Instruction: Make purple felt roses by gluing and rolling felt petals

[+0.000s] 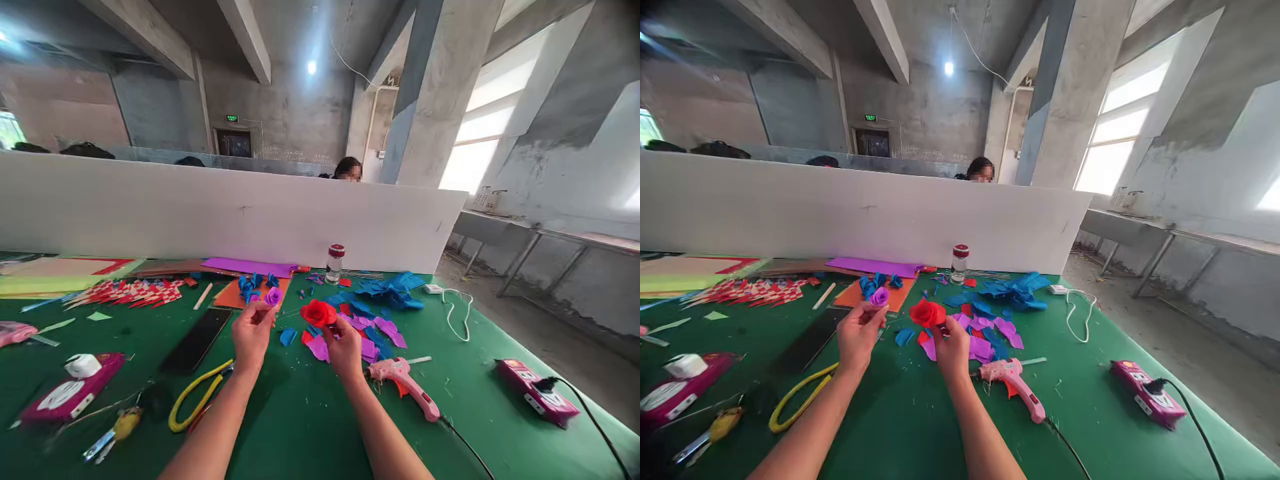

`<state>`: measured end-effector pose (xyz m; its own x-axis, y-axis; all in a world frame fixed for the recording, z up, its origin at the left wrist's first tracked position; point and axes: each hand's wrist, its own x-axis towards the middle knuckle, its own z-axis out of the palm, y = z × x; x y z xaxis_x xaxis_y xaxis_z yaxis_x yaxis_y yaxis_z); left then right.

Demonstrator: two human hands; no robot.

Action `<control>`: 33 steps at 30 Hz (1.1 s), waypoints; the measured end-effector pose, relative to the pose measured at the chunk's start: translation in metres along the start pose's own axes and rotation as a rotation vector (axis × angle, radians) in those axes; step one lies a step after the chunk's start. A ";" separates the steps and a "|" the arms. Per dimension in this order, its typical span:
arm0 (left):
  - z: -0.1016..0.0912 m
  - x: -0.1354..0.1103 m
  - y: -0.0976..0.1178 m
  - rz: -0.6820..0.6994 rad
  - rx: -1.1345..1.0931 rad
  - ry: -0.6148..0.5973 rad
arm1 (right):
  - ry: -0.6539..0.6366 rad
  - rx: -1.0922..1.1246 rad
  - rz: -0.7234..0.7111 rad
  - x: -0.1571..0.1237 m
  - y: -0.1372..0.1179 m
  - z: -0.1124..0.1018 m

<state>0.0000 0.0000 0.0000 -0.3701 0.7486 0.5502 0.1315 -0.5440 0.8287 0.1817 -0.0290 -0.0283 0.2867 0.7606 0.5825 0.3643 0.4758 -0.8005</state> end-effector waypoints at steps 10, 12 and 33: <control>-0.001 -0.001 0.003 0.265 0.116 -0.065 | -0.034 0.006 0.069 0.001 -0.006 0.001; -0.002 -0.002 0.003 0.280 0.122 -0.071 | -0.036 0.007 0.080 0.001 -0.007 0.001; -0.005 0.011 0.013 -0.086 -0.267 0.221 | -0.324 -0.154 0.451 0.063 0.018 0.080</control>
<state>-0.0066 -0.0006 0.0169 -0.5634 0.7118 0.4194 -0.1436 -0.5842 0.7988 0.1353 0.0628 -0.0178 0.1663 0.9814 0.0955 0.4004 0.0214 -0.9161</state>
